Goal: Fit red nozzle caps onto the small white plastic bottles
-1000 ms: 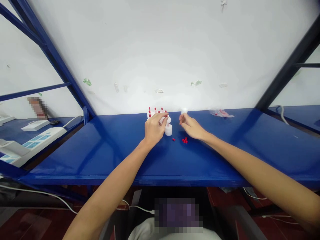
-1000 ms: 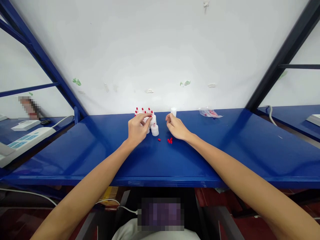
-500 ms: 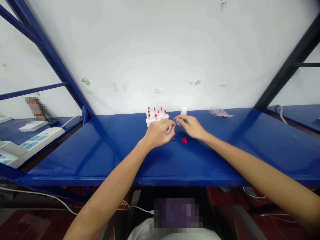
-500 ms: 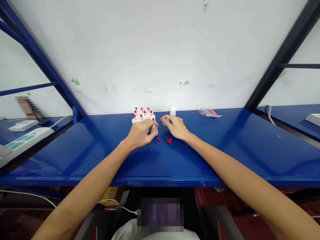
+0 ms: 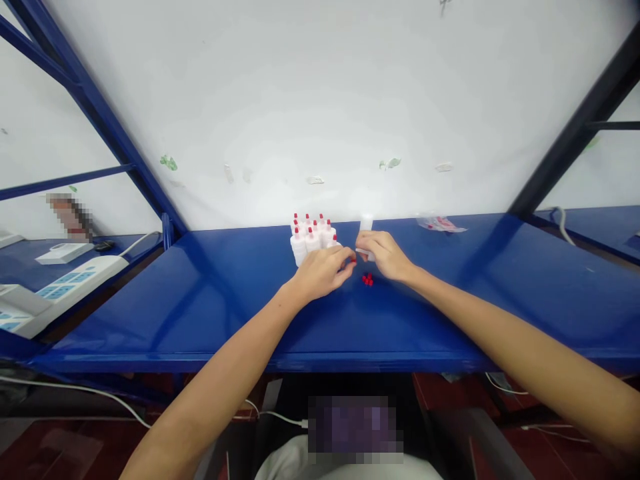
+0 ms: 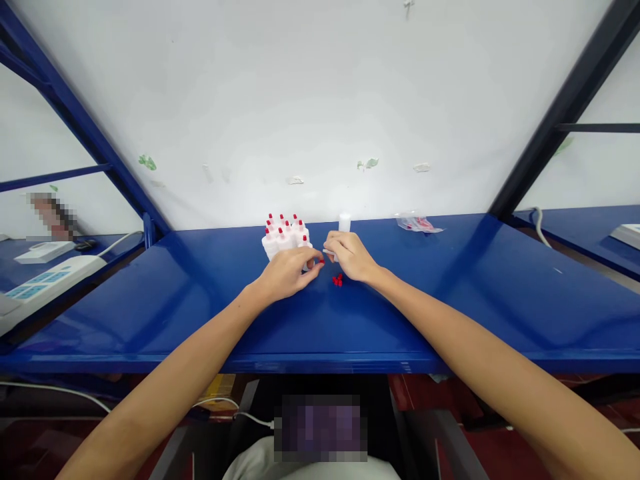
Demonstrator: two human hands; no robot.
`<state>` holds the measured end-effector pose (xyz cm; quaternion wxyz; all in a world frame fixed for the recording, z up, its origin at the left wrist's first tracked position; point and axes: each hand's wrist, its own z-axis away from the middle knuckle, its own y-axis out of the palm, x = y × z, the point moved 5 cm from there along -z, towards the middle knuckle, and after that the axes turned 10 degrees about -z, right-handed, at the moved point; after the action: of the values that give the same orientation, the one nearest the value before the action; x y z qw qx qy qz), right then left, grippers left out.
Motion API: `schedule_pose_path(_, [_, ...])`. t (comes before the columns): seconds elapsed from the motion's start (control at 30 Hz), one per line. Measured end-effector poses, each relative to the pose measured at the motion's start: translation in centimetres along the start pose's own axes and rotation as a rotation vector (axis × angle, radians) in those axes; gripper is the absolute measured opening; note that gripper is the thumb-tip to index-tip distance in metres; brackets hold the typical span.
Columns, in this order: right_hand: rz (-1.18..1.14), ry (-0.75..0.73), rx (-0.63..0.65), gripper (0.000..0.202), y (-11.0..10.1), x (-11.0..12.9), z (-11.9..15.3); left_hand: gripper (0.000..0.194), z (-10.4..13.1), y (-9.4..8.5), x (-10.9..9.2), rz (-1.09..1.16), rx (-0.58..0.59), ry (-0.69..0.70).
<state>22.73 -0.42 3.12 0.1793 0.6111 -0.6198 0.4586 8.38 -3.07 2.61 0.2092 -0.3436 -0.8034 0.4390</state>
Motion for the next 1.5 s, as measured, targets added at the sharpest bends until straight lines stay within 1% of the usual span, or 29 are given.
schedule_pose_path(0.1, [-0.045,-0.036,0.042,0.041,0.3,0.6,0.1,0.012,-0.1,-0.7,-0.1,0.061,-0.188,-0.055])
schedule_pose_path(0.17, [-0.027,-0.045,0.06,0.045,0.4,0.6,0.2,0.009,-0.1,-0.8,-0.2,0.094,-0.256,-0.043])
schedule_pose_path(0.23, [-0.02,-0.037,0.066,0.046,0.4,0.5,0.3,0.009,0.0,-0.8,-0.3,0.121,-0.296,-0.01])
schedule_pose_path(0.37, [-0.017,-0.036,0.058,0.041,0.5,0.3,0.3,0.01,0.1,-0.9,-0.4,0.155,-0.341,0.034])
schedule_pose_path(0.53, [0.094,-0.065,0.018,0.044,0.5,0.1,0.4,0.01,0.0,-1.1,-0.5,0.176,-0.37,0.066])
schedule_pose_path(0.6, [0.082,-0.082,0.019,0.044,0.7,0.1,0.4,0.011,0.0,-1.1,-0.7,0.203,-0.379,0.081])
schedule_pose_path(0.67, [0.021,-0.084,0.0,0.043,0.7,0.0,0.5,0.01,0.0,-1.0,-0.9,0.236,-0.386,0.09])
schedule_pose_path(0.77, [-0.071,-0.056,-0.05,0.042,0.4,-0.2,0.5,0.009,0.1,-1.1,-0.9,0.259,-0.417,0.051])
schedule_pose_path(0.87, [-0.114,-0.028,-0.044,0.044,0.4,-0.4,0.5,0.01,0.1,-1.2,-0.4,0.291,-0.439,-0.037])
schedule_pose_path(0.97, [-0.136,-0.007,-0.02,0.045,0.4,-0.6,0.5,0.009,0.0,-0.8,-0.1,0.368,-0.421,-0.105])
schedule_pose_path(1.13, [-0.152,0.009,0.023,0.045,0.4,-0.7,0.6,0.011,-0.2,0.1,0.2,0.487,-0.317,-0.163])
schedule_pose_path(1.23, [-0.143,0.013,0.021,0.046,0.4,-0.5,0.6,0.016,-0.2,0.0,0.1,0.425,-0.259,-0.144])
schedule_pose_path(1.4, [-0.088,-0.037,0.041,0.045,0.6,0.2,0.8,0.028,-0.2,0.2,-0.6,0.225,-0.048,-0.058])
schedule_pose_path(1.43, [-0.076,-0.051,0.04,0.045,0.6,0.4,0.8,0.03,-0.2,0.4,-0.7,0.202,-0.023,-0.055])
schedule_pose_path(1.5, [-0.041,-0.084,0.03,0.045,0.7,0.9,0.9,0.032,-0.2,0.7,-0.9,0.201,-0.021,-0.058])
